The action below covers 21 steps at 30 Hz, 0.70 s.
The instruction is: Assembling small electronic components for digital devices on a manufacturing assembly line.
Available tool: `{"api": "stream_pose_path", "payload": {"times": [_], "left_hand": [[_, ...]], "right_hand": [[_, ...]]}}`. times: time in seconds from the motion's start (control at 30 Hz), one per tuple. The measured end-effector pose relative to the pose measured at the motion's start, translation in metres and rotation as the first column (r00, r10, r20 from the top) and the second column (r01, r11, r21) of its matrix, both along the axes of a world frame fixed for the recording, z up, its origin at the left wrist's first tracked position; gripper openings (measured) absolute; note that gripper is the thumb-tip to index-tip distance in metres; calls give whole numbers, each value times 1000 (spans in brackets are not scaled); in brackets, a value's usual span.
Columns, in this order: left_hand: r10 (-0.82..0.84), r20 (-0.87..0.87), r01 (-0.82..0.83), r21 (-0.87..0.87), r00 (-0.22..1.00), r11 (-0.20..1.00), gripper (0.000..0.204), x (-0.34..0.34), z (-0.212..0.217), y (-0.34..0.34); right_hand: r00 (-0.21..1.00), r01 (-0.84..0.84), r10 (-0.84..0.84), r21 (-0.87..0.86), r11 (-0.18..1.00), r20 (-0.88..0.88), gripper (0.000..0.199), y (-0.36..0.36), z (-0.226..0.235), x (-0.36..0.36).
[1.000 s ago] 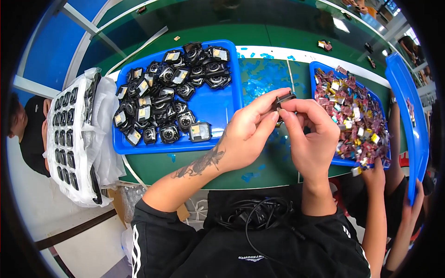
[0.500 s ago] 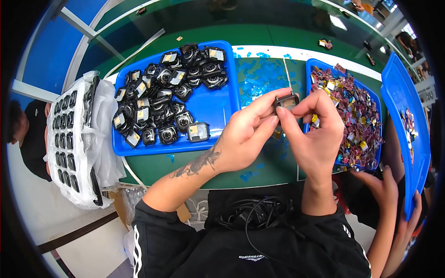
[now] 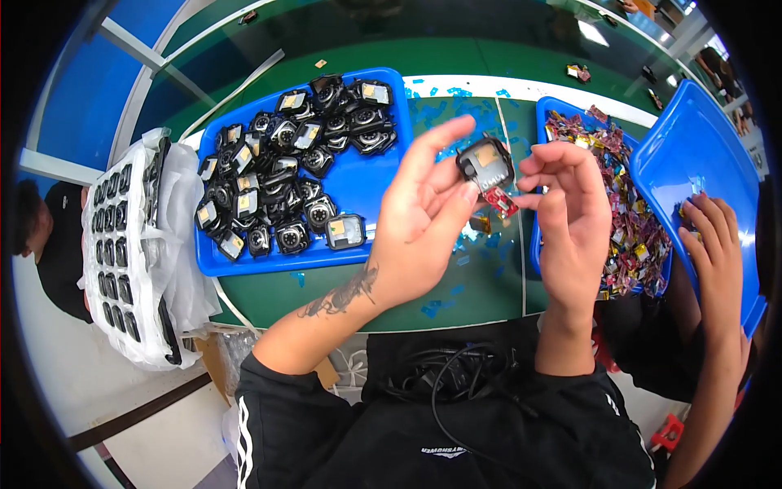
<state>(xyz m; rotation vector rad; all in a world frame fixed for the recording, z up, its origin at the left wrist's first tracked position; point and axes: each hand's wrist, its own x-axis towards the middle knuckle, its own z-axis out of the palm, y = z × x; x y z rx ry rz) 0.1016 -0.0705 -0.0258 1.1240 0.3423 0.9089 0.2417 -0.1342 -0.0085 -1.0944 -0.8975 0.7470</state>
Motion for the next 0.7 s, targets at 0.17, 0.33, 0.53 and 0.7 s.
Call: {"api": "stream_pose_path", "payload": {"times": [0.17,0.33,0.53,0.7], "left_hand": [[93,-66,-87,100,993,991,38,-2,-11,7],[156,-194,-74,373,969,925,38,-8,-1,5],[415,-213,-57,833,884,550,39,-4,0,13],[464,-232,-57,847,855,528,31,-13,-3,14]], "right_hand": [[985,-104,123,-144,984,125,25,-8,-16,7],[986,-128,135,-74,989,101,17,-7,-8,4],[969,-204,214,-94,975,123,18,-17,-6,13],[967,-243,250,-108,964,53,14,-12,-12,16]]}}
